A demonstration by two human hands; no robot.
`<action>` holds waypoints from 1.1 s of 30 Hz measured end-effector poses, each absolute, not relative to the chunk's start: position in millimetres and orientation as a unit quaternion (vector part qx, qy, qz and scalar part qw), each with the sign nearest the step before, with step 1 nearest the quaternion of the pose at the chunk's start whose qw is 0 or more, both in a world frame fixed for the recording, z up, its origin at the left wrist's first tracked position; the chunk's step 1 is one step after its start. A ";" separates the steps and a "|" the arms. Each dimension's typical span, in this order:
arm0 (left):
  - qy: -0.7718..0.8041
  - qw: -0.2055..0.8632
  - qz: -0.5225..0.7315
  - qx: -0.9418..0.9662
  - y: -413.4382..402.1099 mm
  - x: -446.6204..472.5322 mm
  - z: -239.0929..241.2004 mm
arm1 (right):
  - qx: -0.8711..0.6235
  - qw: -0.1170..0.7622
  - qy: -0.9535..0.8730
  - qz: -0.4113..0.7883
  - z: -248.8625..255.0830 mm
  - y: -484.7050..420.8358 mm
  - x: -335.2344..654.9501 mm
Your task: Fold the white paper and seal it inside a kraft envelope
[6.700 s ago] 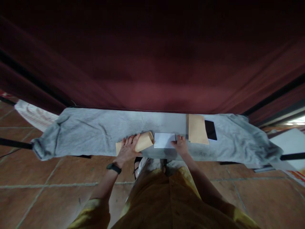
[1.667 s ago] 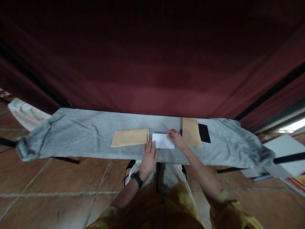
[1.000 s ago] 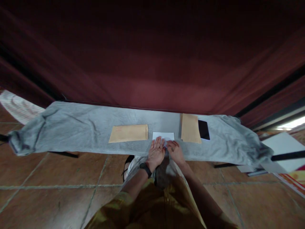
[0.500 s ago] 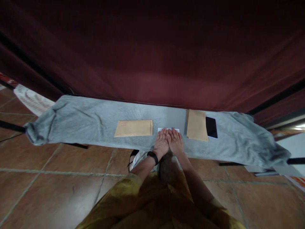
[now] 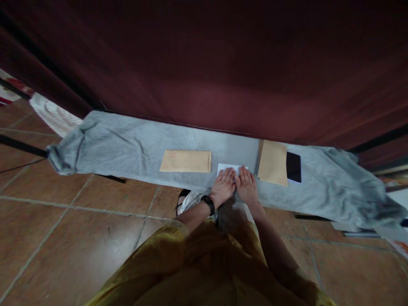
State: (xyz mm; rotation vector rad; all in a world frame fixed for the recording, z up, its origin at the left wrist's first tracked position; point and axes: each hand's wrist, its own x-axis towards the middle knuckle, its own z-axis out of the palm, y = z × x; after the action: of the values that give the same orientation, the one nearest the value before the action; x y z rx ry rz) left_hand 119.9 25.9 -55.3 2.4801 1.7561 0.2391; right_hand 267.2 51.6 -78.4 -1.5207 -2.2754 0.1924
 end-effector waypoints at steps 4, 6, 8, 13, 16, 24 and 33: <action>0.577 0.051 0.079 0.812 25.6 118.8 -56.1 | -0.560 0.193 -0.803 0.063 -79.7 51.6 266.2; 0.577 0.052 0.086 0.811 24.2 116.7 -57.7 | -0.568 0.195 -0.797 0.060 -80.0 51.1 266.2; 0.583 0.052 0.100 0.804 20.2 112.7 -59.2 | -0.572 0.200 -0.794 0.054 -80.5 49.9 267.8; 0.627 0.048 0.111 0.770 -2.4 98.8 -55.9 | -0.577 0.212 -0.788 0.045 -81.2 47.5 272.6; 0.625 0.045 0.104 0.772 -14.4 85.5 -46.8 | -0.585 0.220 -0.779 0.051 -78.4 50.7 272.4; 0.688 0.077 0.076 0.718 33.5 -14.5 -9.1 | -0.655 0.238 -0.715 0.059 -62.1 66.0 267.5; 0.629 0.173 -0.081 0.754 84.3 -71.7 12.4 | -0.595 0.347 -0.710 0.143 -54.9 71.8 238.6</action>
State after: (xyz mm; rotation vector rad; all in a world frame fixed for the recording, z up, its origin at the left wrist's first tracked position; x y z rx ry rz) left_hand -71.7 84.3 12.4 2.1393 1.7837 -0.2289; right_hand 238.6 71.8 -54.9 -1.5433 -1.8427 0.3710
